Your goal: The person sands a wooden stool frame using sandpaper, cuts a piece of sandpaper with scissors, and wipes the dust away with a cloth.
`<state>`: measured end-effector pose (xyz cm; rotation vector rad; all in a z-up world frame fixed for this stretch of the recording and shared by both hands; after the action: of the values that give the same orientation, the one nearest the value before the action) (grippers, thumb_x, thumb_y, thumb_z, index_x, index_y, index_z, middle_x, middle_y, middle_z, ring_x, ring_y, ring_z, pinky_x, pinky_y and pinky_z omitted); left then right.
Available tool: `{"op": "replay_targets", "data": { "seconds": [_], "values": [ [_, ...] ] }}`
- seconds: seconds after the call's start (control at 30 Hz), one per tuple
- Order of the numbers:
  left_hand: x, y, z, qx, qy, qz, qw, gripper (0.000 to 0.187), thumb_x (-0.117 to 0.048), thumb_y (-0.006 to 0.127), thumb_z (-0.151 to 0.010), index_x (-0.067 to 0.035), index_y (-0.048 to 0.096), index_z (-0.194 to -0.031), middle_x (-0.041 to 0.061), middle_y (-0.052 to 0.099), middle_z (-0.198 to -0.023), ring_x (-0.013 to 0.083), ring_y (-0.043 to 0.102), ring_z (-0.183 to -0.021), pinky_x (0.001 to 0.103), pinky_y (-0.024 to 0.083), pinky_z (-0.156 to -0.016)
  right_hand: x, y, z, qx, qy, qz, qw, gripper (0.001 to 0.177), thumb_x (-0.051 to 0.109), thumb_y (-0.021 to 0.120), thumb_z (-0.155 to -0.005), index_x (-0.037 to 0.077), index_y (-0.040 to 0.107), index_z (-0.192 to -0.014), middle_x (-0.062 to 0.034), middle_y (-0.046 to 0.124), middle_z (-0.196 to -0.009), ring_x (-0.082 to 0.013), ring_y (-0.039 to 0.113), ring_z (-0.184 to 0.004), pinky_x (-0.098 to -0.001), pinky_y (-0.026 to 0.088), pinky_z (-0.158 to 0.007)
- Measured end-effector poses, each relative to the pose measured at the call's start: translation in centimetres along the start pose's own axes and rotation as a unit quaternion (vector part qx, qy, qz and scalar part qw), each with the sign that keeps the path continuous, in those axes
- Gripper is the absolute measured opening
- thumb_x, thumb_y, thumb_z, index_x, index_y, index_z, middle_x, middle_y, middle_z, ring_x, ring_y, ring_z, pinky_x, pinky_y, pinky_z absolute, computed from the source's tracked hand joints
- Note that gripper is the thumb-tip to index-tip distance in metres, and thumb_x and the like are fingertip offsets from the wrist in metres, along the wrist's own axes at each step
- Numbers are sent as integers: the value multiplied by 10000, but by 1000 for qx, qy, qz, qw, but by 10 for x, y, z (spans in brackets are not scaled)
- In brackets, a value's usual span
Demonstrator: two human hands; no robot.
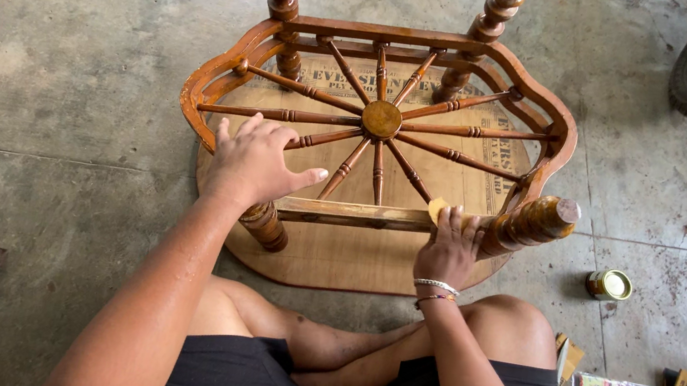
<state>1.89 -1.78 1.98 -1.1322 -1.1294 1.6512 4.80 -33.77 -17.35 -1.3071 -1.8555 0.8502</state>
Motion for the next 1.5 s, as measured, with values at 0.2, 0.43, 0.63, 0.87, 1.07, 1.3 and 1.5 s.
{"op": "replay_targets", "data": {
  "seconds": [0.2,0.43,0.63,0.87,1.07,1.3,1.5],
  "values": [
    [-1,-2,0,29,-9,12,999,872,-787,653,-755,-208,570,-1402,47,495,-1527,237,336,-1500,586,107,-1254,107,22,13,115,-98,-73,986,409,98,575,-946,152,663,-1342,-75,618,-1454,-265,504,-1416,-472,279,-1240],
    [5,6,-1,-8,-14,11,1000,807,-773,652,-774,-216,603,-1356,69,510,-1492,257,311,-1484,592,95,-1228,196,17,1,225,-216,-179,933,408,142,543,-980,238,641,-1364,-24,605,-1447,-240,508,-1364,-456,306,-1184],
    [9,4,-1,-35,-1,40,999,747,-746,664,-768,-193,659,-1269,54,591,-1399,225,429,-1407,588,175,-1211,74,-4,-13,139,-179,-74,971,455,-40,530,-939,190,705,-1290,-41,654,-1408,-215,560,-1355,-433,369,-1183],
    [7,6,-3,-42,7,52,998,778,-754,697,-739,-178,659,-1261,76,590,-1375,253,418,-1398,559,201,-1177,5,-15,-12,129,-120,7,984,484,446,614,-950,240,631,-1388,-57,576,-1472,-313,450,-1409,-517,235,-1197],
    [7,3,0,-36,-10,62,997,772,-734,699,-739,-176,659,-1270,71,606,-1356,232,455,-1370,562,209,-1187,6,-11,-41,270,-64,34,960,626,562,697,-837,319,564,-1399,33,560,-1452,-263,474,-1366,-529,254,-1147],
    [5,3,2,-24,-13,58,998,744,-716,697,-753,-177,670,-1265,78,594,-1391,246,433,-1410,567,194,-1213,-7,-3,-60,263,-132,24,955,638,507,788,-764,243,599,-1313,-35,628,-1248,-251,563,-1222,-428,398,-1053],
    [7,4,1,-38,-3,61,997,780,-716,703,-755,-161,646,-1301,103,543,-1462,268,369,-1463,561,175,-1210,-8,-2,-47,182,-201,43,962,343,468,712,-887,290,646,-1172,33,640,-1121,-193,607,-1087,-400,442,-979]
  ]
}}
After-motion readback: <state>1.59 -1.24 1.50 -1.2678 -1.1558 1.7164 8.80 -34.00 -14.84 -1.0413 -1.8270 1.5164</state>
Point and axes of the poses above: each hand's wrist, its own z-axis away from the middle knuckle, its own y-axis out of the palm, x = y × z, the point moved 2 cm from there along -z, towards the middle knuckle
